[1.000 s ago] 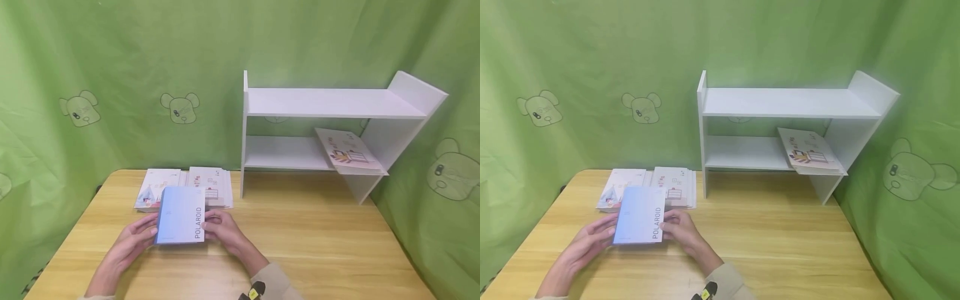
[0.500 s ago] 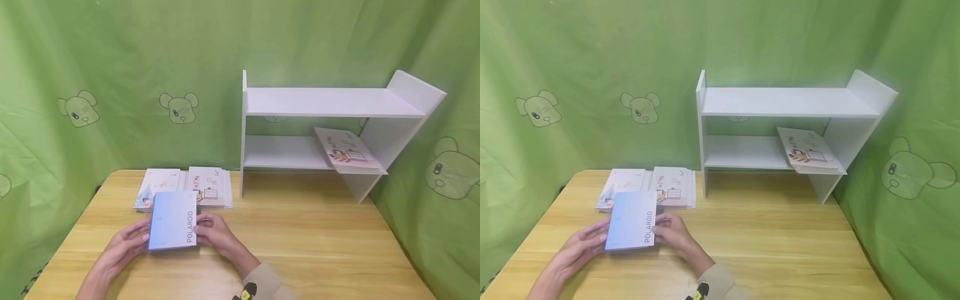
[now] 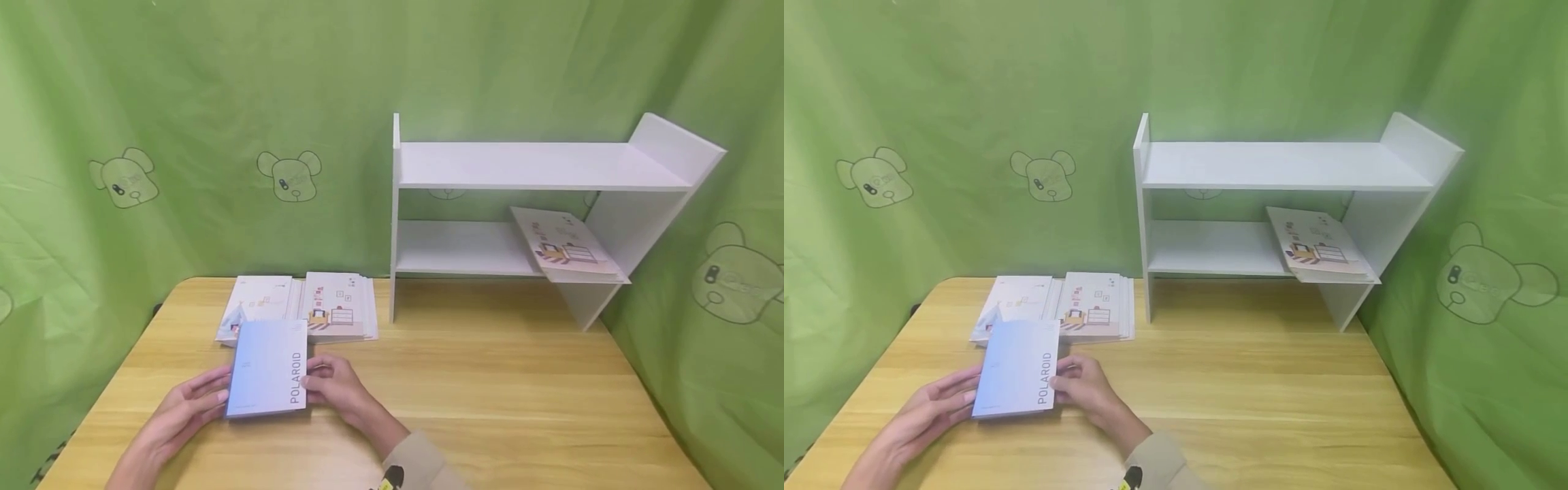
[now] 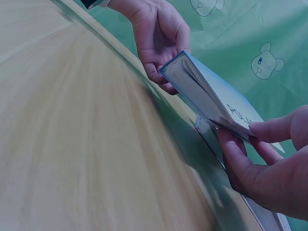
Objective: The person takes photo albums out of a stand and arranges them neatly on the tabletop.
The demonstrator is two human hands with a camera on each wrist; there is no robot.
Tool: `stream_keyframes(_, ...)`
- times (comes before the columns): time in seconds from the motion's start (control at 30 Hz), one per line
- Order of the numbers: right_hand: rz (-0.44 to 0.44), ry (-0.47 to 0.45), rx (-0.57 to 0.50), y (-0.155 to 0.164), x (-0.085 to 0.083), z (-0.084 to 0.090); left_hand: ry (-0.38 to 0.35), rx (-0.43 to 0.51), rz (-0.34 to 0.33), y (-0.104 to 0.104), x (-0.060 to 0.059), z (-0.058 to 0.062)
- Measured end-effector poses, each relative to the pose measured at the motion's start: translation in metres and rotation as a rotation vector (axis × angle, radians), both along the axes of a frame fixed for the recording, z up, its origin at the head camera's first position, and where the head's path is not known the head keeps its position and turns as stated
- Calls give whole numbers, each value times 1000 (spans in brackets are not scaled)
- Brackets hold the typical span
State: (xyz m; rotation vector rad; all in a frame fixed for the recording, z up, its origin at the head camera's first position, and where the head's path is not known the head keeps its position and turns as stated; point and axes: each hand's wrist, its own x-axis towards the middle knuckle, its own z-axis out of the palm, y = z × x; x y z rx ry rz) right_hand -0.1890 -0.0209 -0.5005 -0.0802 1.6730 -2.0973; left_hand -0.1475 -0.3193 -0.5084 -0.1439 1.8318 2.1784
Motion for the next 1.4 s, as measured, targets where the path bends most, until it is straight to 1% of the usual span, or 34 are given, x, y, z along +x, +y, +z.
stream_keyframes(0.13, 10, 0, 10, -6, 2, 0, -17, -26, 6, -6, 1, 1)
stream_keyframes(0.2, 7, 2, 22, -10, 3, 0, -12, -28, 0, -9, 2, 1)
stream_keyframes(0.27, 3, 4, 29, -13, 4, 1, 5, -7, -20, -13, 3, 0)
stream_keyframes(0.43, 2, 13, 40, -23, 4, 1, 74, 78, -93, -25, 6, -4)
stream_keyframes(0.53, 1, 10, 55, -27, 5, 1, 90, 94, -112, -29, 6, -6)
stream_keyframes(0.7, -3, -5, 71, -32, 4, -2, 80, 61, -103, -33, 6, -6)
stream_keyframes(0.8, -3, -9, 66, -35, 4, -4, 62, 30, -86, -33, 5, -5)
stream_keyframes(0.9, -3, -13, 64, -36, 4, -3, 45, 2, -68, -34, 5, -4)
stream_keyframes(1.0, -3, -12, 76, -37, 4, -2, 47, -21, -58, -35, 5, -5)
stream_keyframes(1.23, -10, 1, 130, -41, 4, -2, 74, -73, -72, -36, 6, -5)
stream_keyframes(1.4, -5, 15, 153, -42, 3, -3, 46, -117, -70, -35, 7, -3)
